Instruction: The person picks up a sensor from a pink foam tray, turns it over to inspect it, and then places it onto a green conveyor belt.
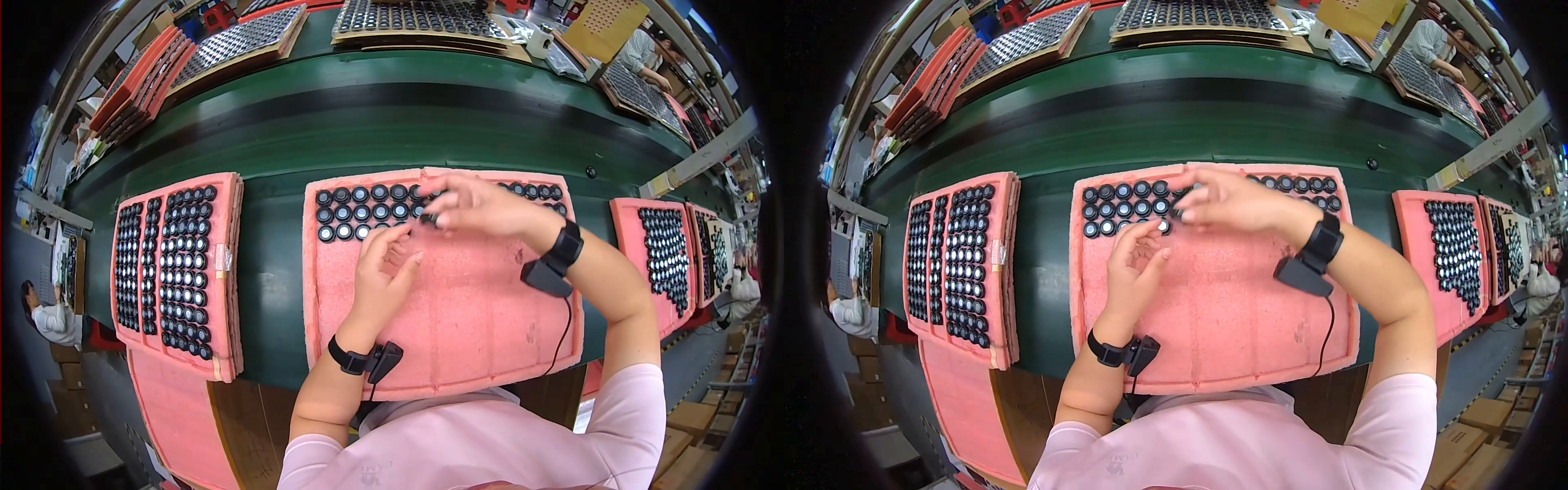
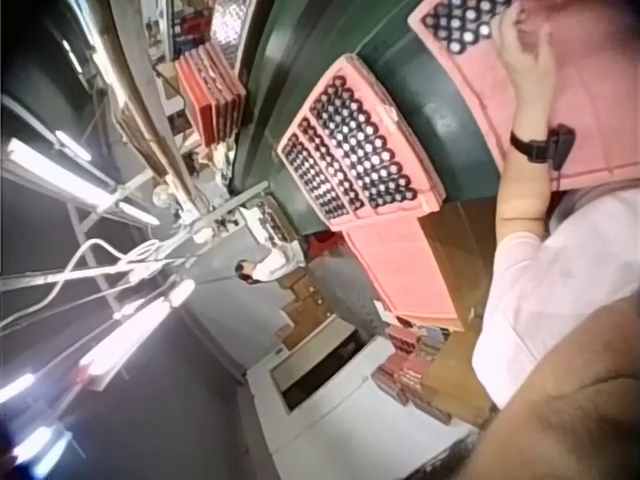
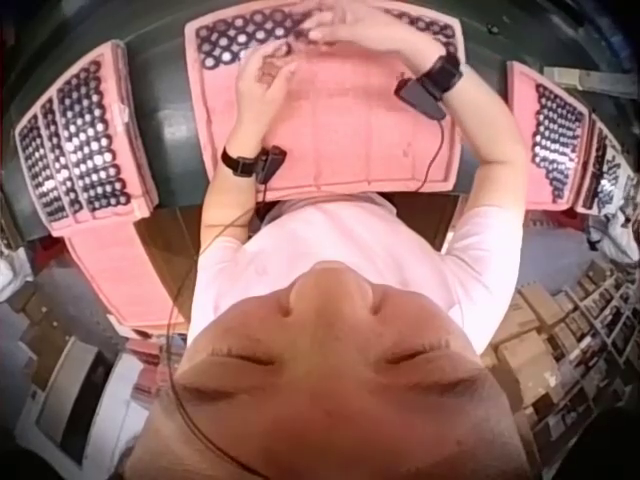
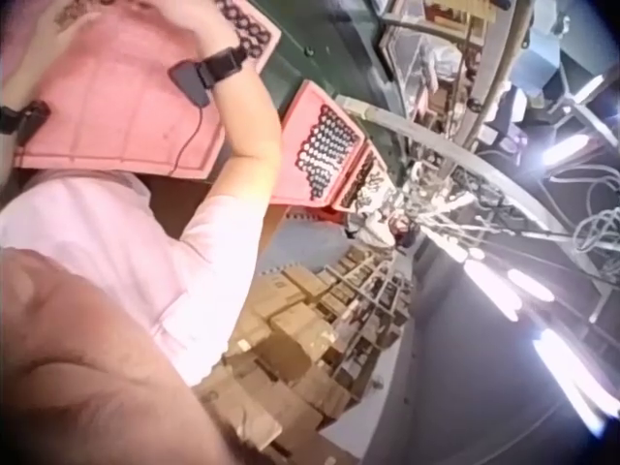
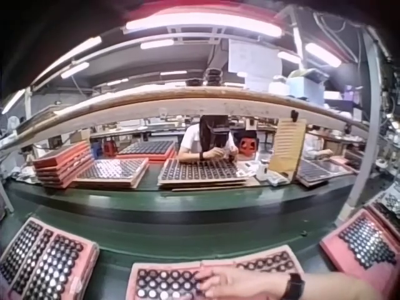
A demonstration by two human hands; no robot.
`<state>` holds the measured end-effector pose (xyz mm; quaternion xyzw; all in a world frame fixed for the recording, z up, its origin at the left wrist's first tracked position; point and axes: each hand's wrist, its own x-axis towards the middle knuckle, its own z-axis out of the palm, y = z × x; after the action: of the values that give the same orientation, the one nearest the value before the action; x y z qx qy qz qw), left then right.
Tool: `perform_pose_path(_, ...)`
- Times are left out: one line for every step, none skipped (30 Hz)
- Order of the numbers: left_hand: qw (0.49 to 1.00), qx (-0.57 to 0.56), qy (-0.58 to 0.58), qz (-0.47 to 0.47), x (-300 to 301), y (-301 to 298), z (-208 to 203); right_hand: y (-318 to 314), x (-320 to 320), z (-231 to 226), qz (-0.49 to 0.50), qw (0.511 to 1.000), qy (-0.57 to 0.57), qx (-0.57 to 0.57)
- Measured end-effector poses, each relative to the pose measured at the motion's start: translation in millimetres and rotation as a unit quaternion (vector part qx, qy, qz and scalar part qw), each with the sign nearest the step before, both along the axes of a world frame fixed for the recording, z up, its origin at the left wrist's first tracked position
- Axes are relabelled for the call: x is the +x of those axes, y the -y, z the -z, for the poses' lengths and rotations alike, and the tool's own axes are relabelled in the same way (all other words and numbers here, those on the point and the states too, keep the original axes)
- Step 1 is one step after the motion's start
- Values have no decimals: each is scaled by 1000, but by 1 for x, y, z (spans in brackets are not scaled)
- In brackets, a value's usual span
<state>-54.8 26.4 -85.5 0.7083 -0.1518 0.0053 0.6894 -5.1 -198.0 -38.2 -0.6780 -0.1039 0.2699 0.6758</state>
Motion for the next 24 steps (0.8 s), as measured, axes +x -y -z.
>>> perform_pose_path(1000, -12, 17, 15, 0, 1, -1, -8, -13, 1, -22, 999, 5, 27)
perform_pose_path(999, -24, 34, 29, 1, 2, -1, -15, -21, 3, -46, 997, 10, 56)
perform_pose_path(997, -35, 51, 44, 1, 3, -1, -21, -26, 4, -40, 998, 12, 54)
perform_pose_path(997, -38, 53, 51, 2, 2, 0, -25, -31, 5, -44, 997, -5, 68)
perform_pose_path(994, -18, 93, 61, 3, 0, 1, -28, -35, 5, -48, 995, -23, 81)
perform_pose_path(989, 2, 134, 70, 4, -2, 3, -26, -38, 4, -53, 993, -41, 95)
perform_pose_path(981, 21, 174, 78, 4, -2, 5, -21, -40, 0, -45, 994, -39, 93)
perform_pose_path(981, 18, 175, 85, 3, 0, 7, -15, -42, -5, -40, 999, 11, 31)
perform_pose_path(988, 10, 134, 78, 1, -1, 10, -11, -40, -10, -40, 997, 60, -30)
perform_pose_path(993, 3, 94, 71, -1, -2, 12, -6, -37, -12, -40, 989, 108, -90)
perform_pose_path(996, -6, 54, 65, -2, -1, 12, 5, -34, -12, -37, 989, 109, -92)
perform_pose_path(996, -7, 54, 67, -3, 0, 12, 21, -29, -9, 35, 973, 152, -172)
perform_pose_path(997, -24, 22, 64, -4, 1, 11, 38, -24, -6, 106, 944, 192, -248)
perform_pose_path(997, -41, -11, 57, -6, 1, 10, 56, -17, -4, 147, 910, 214, -324)
perform_pose_path(996, -58, -43, 52, -7, 2, 9, 78, -11, -3, 189, 867, 234, -398)
perform_pose_path(996, -60, -43, 54, -6, 3, 9, 109, -6, 6, 229, 826, 269, -440)
perform_pose_path(997, -48, -38, 53, -6, 3, 8, 140, -1, 16, 266, 780, 303, -479)
perform_pose_path(997, -36, -33, 51, -5, 3, 9, 170, 4, 24, 292, 764, 279, -503)
perform_pose_path(998, -24, -29, 50, -4, 4, 10, 199, 6, 30, 318, 745, 254, -528)
perform_pose_path(998, -25, -30, 51, -4, 6, 10, 233, 5, 41, 331, 714, 264, -558)
perform_pose_path(998, -24, -28, 51, -3, 7, 10, 256, 3, 48, 341, 682, 273, -587)
perform_pose_path(998, -23, -25, 52, -3, 8, 10, 277, 0, 57, 341, 682, 272, -587)
perform_pose_path(998, -20, -24, 50, -3, 8, 11, 290, -1, 65, 344, 676, 243, -605)
perform_pose_path(998, -18, -25, 47, -3, 6, 13, 294, -2, 67, 347, 669, 215, -621)
